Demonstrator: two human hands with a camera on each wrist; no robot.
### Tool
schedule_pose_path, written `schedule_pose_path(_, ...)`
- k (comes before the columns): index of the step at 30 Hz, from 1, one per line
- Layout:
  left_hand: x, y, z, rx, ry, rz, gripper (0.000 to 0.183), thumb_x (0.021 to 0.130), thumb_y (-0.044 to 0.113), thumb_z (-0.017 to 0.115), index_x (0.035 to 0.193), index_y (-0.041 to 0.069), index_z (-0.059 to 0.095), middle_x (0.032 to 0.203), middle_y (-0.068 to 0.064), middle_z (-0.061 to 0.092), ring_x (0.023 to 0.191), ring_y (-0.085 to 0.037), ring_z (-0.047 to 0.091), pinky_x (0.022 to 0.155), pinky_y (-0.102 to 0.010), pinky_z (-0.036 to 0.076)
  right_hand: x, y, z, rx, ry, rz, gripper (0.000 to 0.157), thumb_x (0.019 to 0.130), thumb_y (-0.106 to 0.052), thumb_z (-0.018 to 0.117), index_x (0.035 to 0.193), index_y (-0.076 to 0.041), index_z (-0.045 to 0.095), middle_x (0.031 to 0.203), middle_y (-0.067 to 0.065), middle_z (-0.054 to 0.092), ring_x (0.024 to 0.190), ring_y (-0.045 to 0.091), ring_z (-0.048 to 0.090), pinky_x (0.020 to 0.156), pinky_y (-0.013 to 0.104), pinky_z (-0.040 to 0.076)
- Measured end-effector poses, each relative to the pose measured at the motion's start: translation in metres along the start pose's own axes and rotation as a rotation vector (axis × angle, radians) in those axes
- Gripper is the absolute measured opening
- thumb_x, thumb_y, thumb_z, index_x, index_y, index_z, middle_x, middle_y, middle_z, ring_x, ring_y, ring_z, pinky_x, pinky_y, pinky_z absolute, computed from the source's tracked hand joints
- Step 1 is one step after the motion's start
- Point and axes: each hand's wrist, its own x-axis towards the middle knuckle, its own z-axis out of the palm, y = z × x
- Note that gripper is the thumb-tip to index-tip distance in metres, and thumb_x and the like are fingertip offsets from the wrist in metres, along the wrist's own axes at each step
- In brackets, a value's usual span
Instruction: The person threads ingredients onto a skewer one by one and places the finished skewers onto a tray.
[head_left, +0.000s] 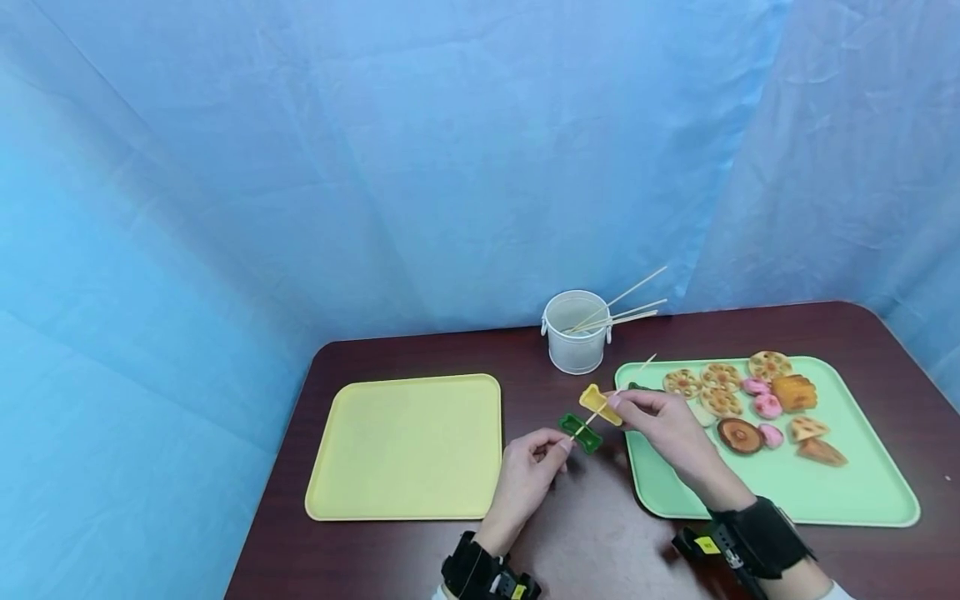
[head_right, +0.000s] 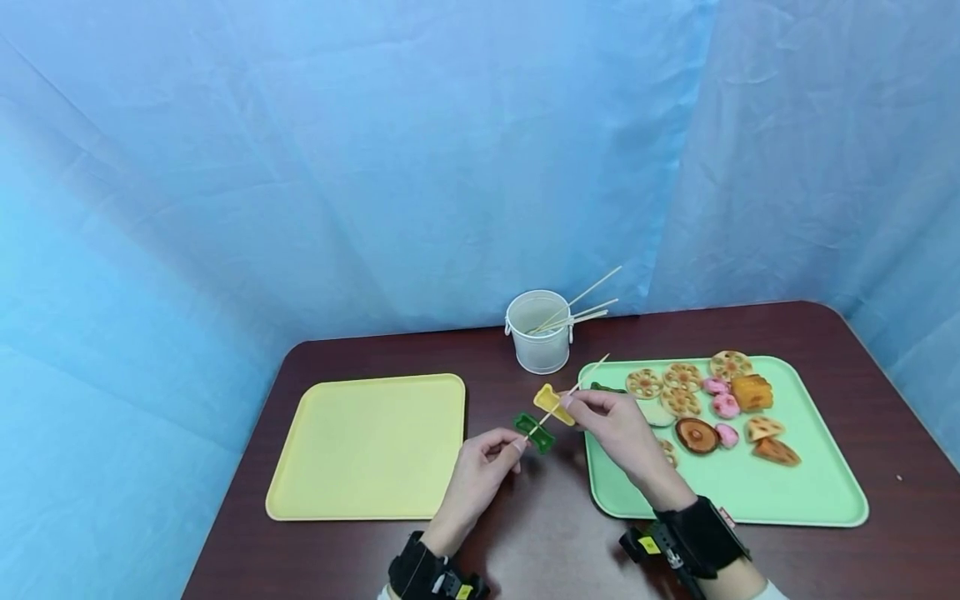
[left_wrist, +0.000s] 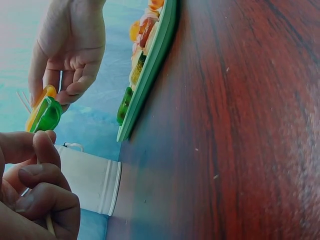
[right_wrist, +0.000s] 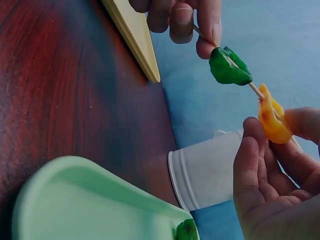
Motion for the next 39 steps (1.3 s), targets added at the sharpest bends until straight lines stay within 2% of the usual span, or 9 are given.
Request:
schedule_pose_path(5,0.001,0.002,0.000,0.009,0.002,0.003,0.025,0.093,0.028,0.061,0.095,0.007,0.074,0.067,-0.008,0.065,0.049,-0.010,0.049,0.042,-0.017,0.037,-0.001,0.000,0.003,-0.007,-0.010,0.033,0.055,0.091,-0.050,0.058,0.117,-0.003,0.069,0.119,0.009,0.064,0.097,0.011,0.061,0.083,0.043,0.052)
schedule_pose_path(8,0.000,0.001,0.000,0.002,0.000,0.000,0.025,0.093,0.027,0.061,0.095,0.006,0.074,0.067,-0.008,0.064,0.051,-0.020,0.052,0.042,-0.017,0.037,-0.003,0.000,0.004,-0.002,-0.012,0.039,0.056,0.090,-0.050,0.058,0.120,-0.003,0.067,0.118,0.010,0.064,0.095,0.012,0.062,0.083,0.042,0.052)
schedule_pose_path(12,-0.001,-0.001,0.000,-0.013,0.002,0.010,0.024,0.093,0.026,0.062,0.094,0.005,0.074,0.069,-0.015,0.065,0.054,-0.030,0.053,0.042,-0.016,0.038,-0.002,0.001,-0.003,0.023,-0.017,-0.020,0.055,0.095,-0.043,0.055,0.124,0.002,0.063,0.117,0.016,0.065,0.093,0.013,0.065,0.083,0.041,0.053)
schedule_pose_path(15,-0.001,-0.003,-0.002,-0.010,0.011,0.016,0.024,0.093,0.026,0.062,0.094,0.005,0.074,0.069,-0.015,0.065,0.053,-0.028,0.052,0.043,-0.016,0.038,0.001,0.001,-0.017,0.008,-0.015,-0.089,0.052,0.099,-0.037,0.051,0.126,0.007,0.060,0.113,0.022,0.065,0.092,0.018,0.066,0.082,0.037,0.053)
schedule_pose_path(18,-0.001,-0.004,-0.006,0.006,0.026,0.009,0.023,0.093,0.025,0.062,0.093,0.005,0.074,0.068,-0.012,0.064,0.054,-0.028,0.053,0.043,-0.016,0.038,0.004,0.000,-0.034,-0.083,0.021,-0.132,0.049,0.099,-0.036,0.050,0.122,0.006,0.062,0.106,0.023,0.067,0.089,0.019,0.067,0.078,0.032,0.054)
schedule_pose_path(22,-0.002,-0.001,-0.011,0.028,0.054,-0.010,0.018,0.093,0.019,0.062,0.091,0.006,0.073,0.067,-0.014,0.064,0.052,-0.023,0.052,0.043,-0.015,0.035,0.008,-0.001,-0.052,-0.352,0.101,-0.183,0.044,0.097,-0.041,0.052,0.117,-0.005,0.068,0.098,0.012,0.071,0.080,0.013,0.066,0.065,0.028,0.053)
schedule_pose_path(27,-0.009,0.018,-0.017,0.014,0.066,-0.008,0.014,0.093,0.010,0.060,0.088,0.005,0.072,0.069,-0.022,0.062,0.051,-0.011,0.048,0.045,-0.014,0.035,0.018,-0.001,-0.060,-0.615,0.119,-0.226,0.039,0.096,-0.040,0.055,0.114,-0.009,0.071,0.090,0.005,0.071,0.064,0.013,0.056,0.055,0.030,0.042)
schedule_pose_path(34,-0.012,0.026,-0.019,-0.001,0.060,-0.026,0.014,0.093,0.009,0.060,0.088,0.004,0.072,0.072,-0.027,0.062,0.060,-0.042,0.051,0.046,-0.013,0.034,0.032,0.009,-0.059,-0.806,0.068,-0.268,0.030,0.090,-0.024,0.065,0.108,-0.001,0.072,0.101,0.014,0.068,0.078,0.022,0.061,0.064,0.040,0.048)
schedule_pose_path(39,-0.005,0.004,-0.014,0.013,0.064,-0.032,0.016,0.093,0.013,0.061,0.090,0.003,0.072,0.071,-0.024,0.063,0.058,-0.040,0.050,0.044,-0.014,0.032,0.036,0.016,-0.059,-0.905,0.030,-0.304,0.030,0.084,-0.021,0.071,0.105,0.000,0.073,0.093,0.013,0.068,0.076,0.023,0.060,0.064,0.043,0.049)
